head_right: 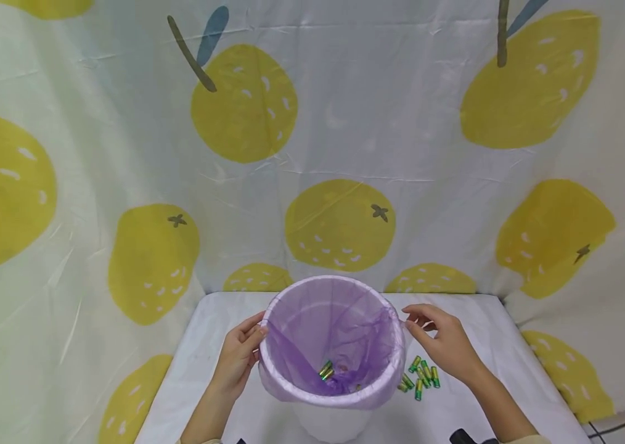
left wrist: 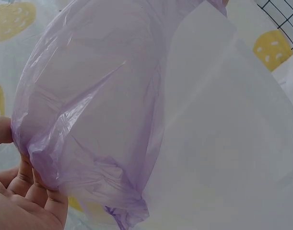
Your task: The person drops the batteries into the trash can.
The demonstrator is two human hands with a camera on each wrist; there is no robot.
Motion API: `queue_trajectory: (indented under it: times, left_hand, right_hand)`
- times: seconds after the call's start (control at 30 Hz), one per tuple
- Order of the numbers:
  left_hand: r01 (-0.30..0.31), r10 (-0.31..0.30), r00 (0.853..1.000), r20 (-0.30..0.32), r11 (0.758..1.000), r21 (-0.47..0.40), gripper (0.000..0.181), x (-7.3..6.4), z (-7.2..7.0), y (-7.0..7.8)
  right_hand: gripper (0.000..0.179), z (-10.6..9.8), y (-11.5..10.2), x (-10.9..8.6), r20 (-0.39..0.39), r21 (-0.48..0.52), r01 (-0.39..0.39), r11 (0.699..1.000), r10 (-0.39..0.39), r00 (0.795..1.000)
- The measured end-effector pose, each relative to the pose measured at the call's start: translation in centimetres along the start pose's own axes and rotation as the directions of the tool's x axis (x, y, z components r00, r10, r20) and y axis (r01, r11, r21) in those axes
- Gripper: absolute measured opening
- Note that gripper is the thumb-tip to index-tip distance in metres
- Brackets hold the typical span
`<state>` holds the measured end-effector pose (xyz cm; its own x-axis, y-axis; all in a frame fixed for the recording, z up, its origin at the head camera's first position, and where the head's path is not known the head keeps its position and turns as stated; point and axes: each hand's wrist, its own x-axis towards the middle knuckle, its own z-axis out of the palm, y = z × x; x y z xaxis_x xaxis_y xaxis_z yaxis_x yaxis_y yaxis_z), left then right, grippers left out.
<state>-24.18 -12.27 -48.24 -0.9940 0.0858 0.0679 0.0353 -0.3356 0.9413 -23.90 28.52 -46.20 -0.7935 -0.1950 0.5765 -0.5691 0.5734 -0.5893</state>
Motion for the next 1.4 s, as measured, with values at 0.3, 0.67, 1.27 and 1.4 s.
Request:
queue_trajectory:
  times: [0.3, 0.67, 1.27, 1.4]
  left_hand:
    - [0.012, -0.012, 1.0, -0.004, 1.0, 0.001, 0.052, 0.1, 0.5, -0.3]
    - [0.004, -0.004, 1.0, 0.006, 1.0, -0.007, 0.052, -0.1, 0.5, -0.5]
    - [-0.004, 0.004, 1.0, -0.013, 1.0, -0.006, 0.051, 0.1, 0.1, -0.3]
    - [-0.004, 0.004, 1.0, -0.017, 1.0, -0.02, 0.052, 0.1, 0.0, -0.3]
  right_hand:
    - [0.022, 0.1, 2.1, -2.9, -0.045, -0.022, -0.088, 0.996, 0.087, 0.995]
    - [0.022, 1.7, 4.5, -5.6, -0.085, -0.025, -0.192, 0.981, 0.189, 0.978]
    - [0.024, 6.6, 9.2, -10.3, -0.213, -0.053, -0.317, 0.947, 0.3, 0.93]
    - [0.022, 7.7, 10.1, -11.4, -0.262, -0.044, -0.355, 0.934, 0.332, 0.906]
